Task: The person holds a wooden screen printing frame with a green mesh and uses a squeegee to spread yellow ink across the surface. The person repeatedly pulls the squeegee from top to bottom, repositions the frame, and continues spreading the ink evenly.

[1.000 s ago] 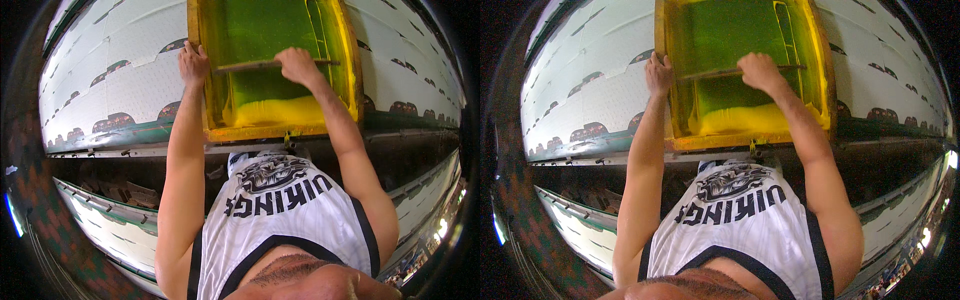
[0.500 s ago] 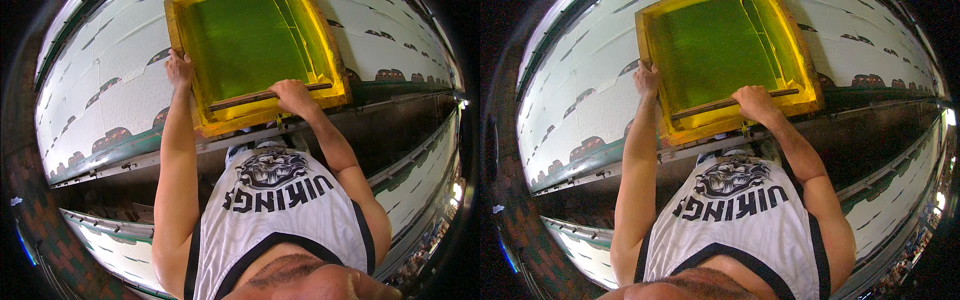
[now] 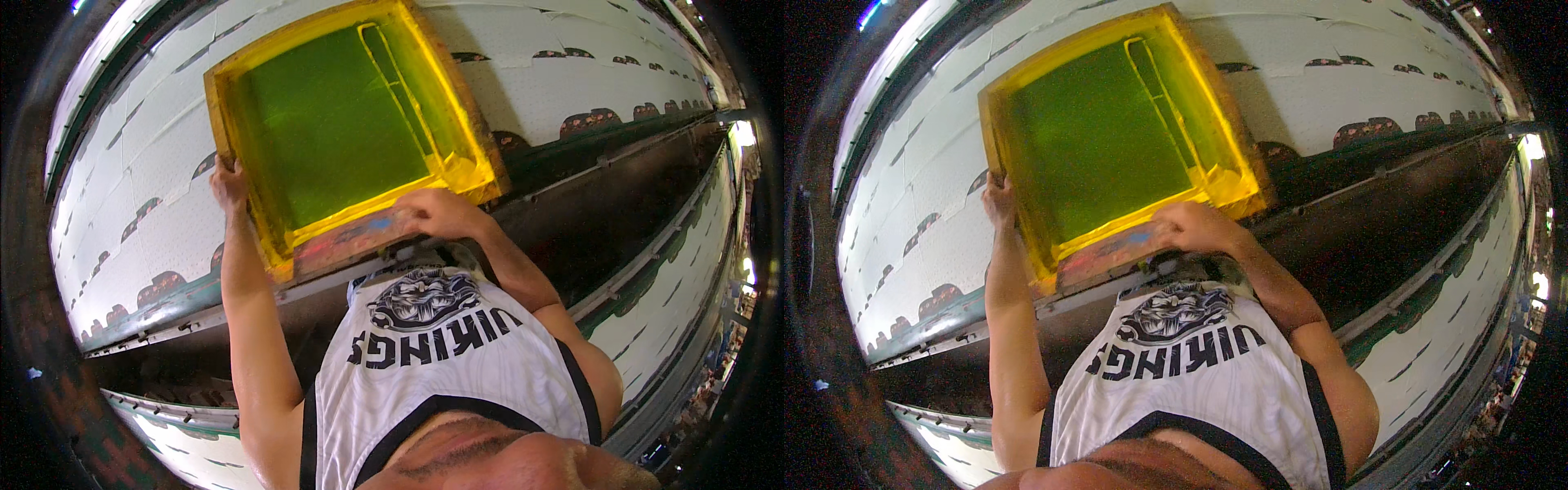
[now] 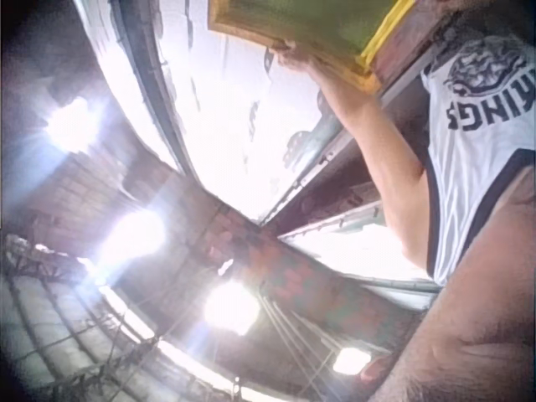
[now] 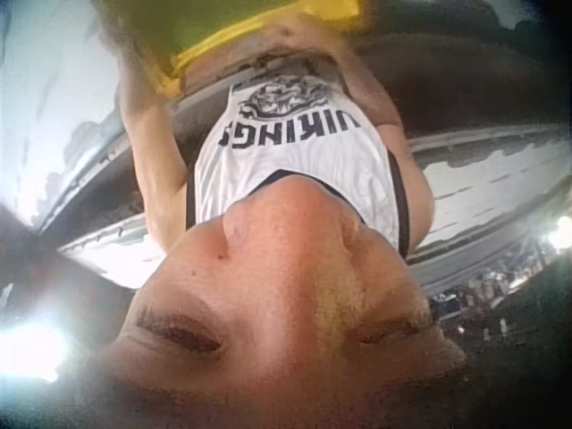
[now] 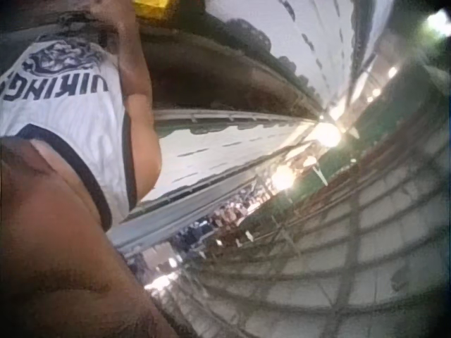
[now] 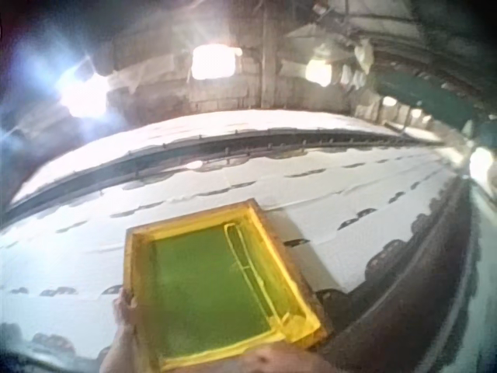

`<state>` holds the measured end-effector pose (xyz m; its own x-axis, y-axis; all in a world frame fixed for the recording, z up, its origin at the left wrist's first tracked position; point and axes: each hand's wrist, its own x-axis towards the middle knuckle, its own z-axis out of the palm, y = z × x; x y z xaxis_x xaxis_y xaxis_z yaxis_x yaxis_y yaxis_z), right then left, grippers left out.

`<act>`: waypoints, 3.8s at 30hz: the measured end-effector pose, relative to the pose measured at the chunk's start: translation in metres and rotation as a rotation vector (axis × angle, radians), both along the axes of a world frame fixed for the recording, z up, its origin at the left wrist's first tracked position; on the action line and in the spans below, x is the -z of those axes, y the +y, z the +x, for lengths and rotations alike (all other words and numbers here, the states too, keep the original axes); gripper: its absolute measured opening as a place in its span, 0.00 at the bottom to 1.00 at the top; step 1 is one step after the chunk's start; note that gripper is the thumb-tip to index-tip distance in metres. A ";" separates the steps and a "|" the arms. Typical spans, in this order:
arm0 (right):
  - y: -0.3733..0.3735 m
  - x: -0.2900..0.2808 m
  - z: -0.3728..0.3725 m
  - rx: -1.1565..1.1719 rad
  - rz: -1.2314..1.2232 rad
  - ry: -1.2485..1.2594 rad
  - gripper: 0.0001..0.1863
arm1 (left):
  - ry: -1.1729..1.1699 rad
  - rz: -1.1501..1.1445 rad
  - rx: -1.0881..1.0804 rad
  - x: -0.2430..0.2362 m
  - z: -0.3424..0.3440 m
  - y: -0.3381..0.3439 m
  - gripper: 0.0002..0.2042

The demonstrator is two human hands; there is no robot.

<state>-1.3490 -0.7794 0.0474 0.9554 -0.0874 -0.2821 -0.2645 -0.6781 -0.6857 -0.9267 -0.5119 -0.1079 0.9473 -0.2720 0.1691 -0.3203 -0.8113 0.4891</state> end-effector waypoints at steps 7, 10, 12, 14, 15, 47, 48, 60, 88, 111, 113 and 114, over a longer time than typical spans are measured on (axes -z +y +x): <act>-0.184 0.050 -0.045 0.746 -0.309 -0.102 0.36 | 0.014 0.040 -0.073 0.001 0.008 -0.009 0.26; -0.205 0.070 -0.040 0.734 -0.152 0.002 0.44 | 0.035 0.023 -0.038 0.000 0.009 -0.010 0.25; -0.198 0.078 -0.036 0.665 -0.335 -0.015 0.47 | -0.050 0.030 -0.095 -0.002 0.003 -0.016 0.24; -0.194 0.082 -0.036 0.704 -0.316 -0.038 0.46 | -0.042 0.001 -0.080 -0.015 -0.011 -0.027 0.23; -0.195 0.082 -0.035 0.710 -0.310 -0.041 0.46 | -0.112 -0.009 -0.110 -0.015 -0.012 -0.027 0.22; -0.221 0.043 -0.021 0.565 -0.399 -0.204 0.23 | 0.215 0.183 -0.079 0.011 0.047 0.014 0.29; -0.217 0.033 -0.022 0.546 -0.393 -0.212 0.23 | 0.195 0.184 -0.083 0.007 0.047 0.021 0.28; -0.234 0.056 -0.039 0.584 -0.458 -0.172 0.31 | 0.144 0.154 0.040 0.006 0.051 -0.019 0.36; -0.417 0.198 0.014 0.588 0.298 -0.213 0.39 | -0.121 0.196 -0.099 0.001 -0.015 -0.031 0.26; -0.440 0.211 0.086 0.704 0.774 -0.293 0.45 | -0.027 0.252 -0.121 0.021 -0.050 -0.005 0.25; -0.457 0.216 0.105 0.746 0.954 -0.300 0.47 | -0.011 0.261 -0.124 0.020 -0.049 -0.006 0.24; -0.458 0.217 0.119 0.754 1.051 -0.299 0.47 | -0.016 0.253 -0.126 0.020 -0.049 -0.003 0.24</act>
